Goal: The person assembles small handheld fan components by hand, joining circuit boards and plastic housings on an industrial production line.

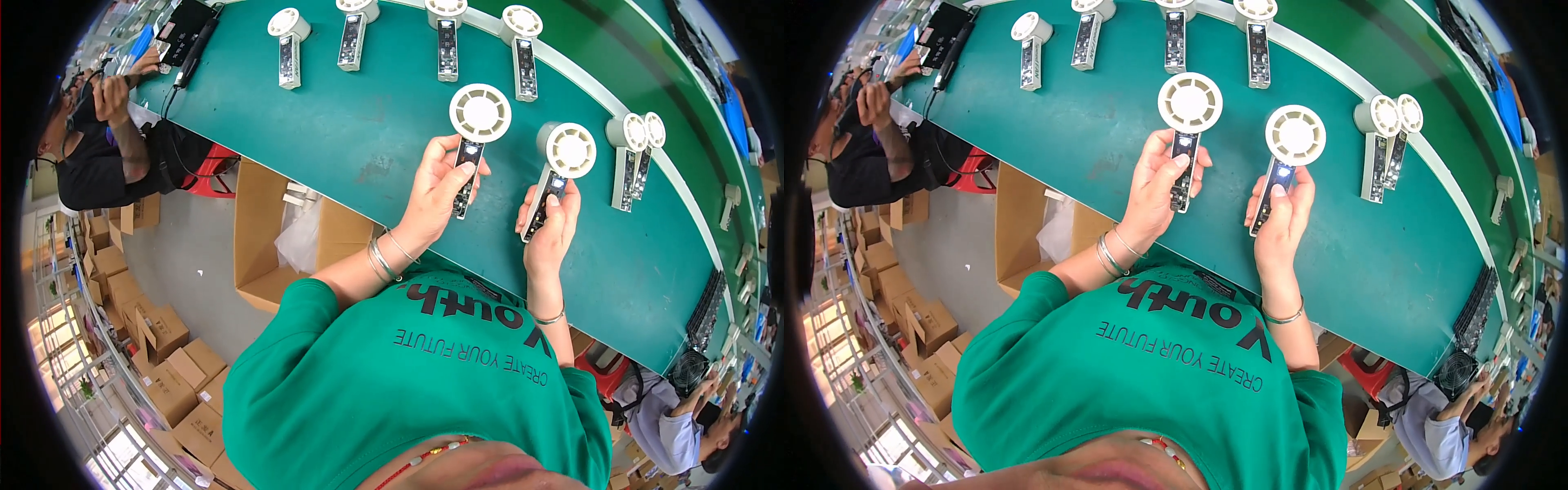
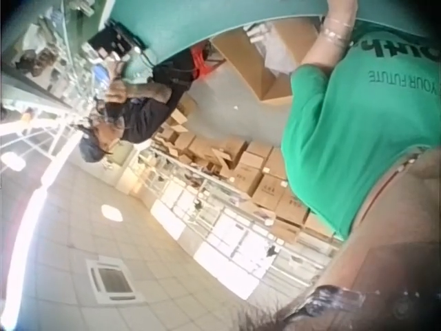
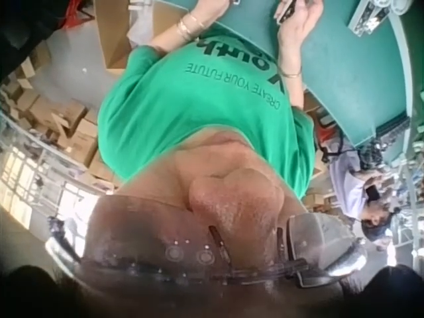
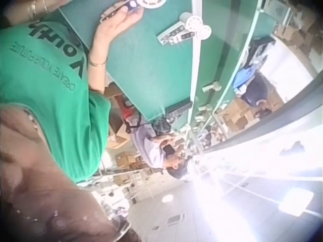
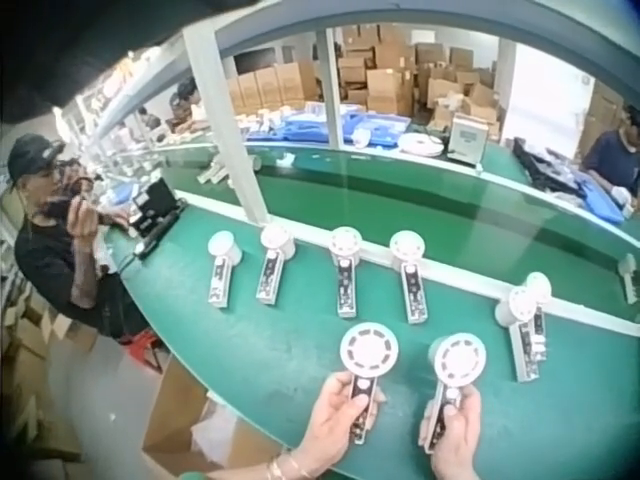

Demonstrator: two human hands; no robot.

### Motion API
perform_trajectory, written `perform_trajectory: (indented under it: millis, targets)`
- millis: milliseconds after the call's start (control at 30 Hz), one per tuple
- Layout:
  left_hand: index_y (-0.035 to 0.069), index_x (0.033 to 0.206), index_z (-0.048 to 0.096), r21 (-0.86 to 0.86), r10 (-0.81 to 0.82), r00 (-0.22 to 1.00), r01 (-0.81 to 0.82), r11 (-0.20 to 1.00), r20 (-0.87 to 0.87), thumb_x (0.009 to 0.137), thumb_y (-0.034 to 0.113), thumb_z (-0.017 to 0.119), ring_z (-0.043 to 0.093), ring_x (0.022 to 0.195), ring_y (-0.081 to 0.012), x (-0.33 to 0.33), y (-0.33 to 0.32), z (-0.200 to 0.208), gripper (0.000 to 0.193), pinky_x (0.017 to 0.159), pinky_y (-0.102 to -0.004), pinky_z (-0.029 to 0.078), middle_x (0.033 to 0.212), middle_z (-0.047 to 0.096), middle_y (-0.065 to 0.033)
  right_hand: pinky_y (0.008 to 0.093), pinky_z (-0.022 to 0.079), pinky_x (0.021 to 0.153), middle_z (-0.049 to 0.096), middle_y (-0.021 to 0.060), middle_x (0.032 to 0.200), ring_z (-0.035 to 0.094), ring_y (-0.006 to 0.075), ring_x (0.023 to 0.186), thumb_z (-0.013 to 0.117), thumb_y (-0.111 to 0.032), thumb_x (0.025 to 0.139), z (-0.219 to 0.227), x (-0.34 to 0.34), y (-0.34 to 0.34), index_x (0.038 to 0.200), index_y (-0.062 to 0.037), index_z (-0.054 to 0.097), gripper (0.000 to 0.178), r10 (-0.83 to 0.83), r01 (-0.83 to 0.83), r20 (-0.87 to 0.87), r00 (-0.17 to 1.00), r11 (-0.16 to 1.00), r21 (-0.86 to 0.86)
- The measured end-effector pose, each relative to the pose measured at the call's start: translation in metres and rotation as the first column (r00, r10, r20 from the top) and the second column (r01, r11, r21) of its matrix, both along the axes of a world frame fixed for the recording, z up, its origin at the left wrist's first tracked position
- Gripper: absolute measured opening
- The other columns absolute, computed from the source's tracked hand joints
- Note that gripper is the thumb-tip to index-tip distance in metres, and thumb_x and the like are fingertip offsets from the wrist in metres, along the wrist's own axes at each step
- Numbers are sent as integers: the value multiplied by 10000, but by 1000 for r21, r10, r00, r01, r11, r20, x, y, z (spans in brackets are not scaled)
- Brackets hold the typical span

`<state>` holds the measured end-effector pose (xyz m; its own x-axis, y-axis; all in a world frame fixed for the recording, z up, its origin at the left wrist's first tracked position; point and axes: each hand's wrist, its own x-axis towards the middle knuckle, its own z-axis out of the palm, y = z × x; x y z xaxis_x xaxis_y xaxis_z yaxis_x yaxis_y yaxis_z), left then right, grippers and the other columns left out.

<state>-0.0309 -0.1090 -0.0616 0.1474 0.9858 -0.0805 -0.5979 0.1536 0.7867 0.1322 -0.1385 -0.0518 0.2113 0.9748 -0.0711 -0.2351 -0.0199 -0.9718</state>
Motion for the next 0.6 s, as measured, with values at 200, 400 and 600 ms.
perform_trajectory:
  millis: [200, 400, 600]
  targets:
    - [39, 1221, 364, 33, -7, 1000, 6, 999, 17, 920, 138, 508, 512, 691, -87, -2, 0, 0, 348, 573, -222, 448, 931, 589, -109, 238, 416, 426, 549, 118, 826, 490, 127, 516, 368, -197, 906, 3, -1, 1, 1263, -2, 320, 409, -47, 47, -17, 999, 999, 17]
    - [52, 1226, 365, 23, 2, 999, -3, 1000, 37, 923, 138, 509, 513, 698, -89, -1, -1, 0, 347, 579, -221, 449, 937, 586, -108, 238, 417, 428, 550, 123, 835, 493, 128, 520, 368, -195, 902, -1, 1, -1, 1272, 1, 313, 422, -43, 43, 2, 999, 999, 23]
    - [60, 1231, 363, 35, 2, 999, -3, 999, 37, 930, 142, 510, 513, 711, -86, -1, -1, -1, 346, 579, -215, 448, 938, 584, -106, 239, 419, 432, 549, 121, 834, 493, 128, 522, 370, -193, 905, 2, 0, -1, 1281, 1, 306, 428, -40, 40, 17, 999, 999, 17]
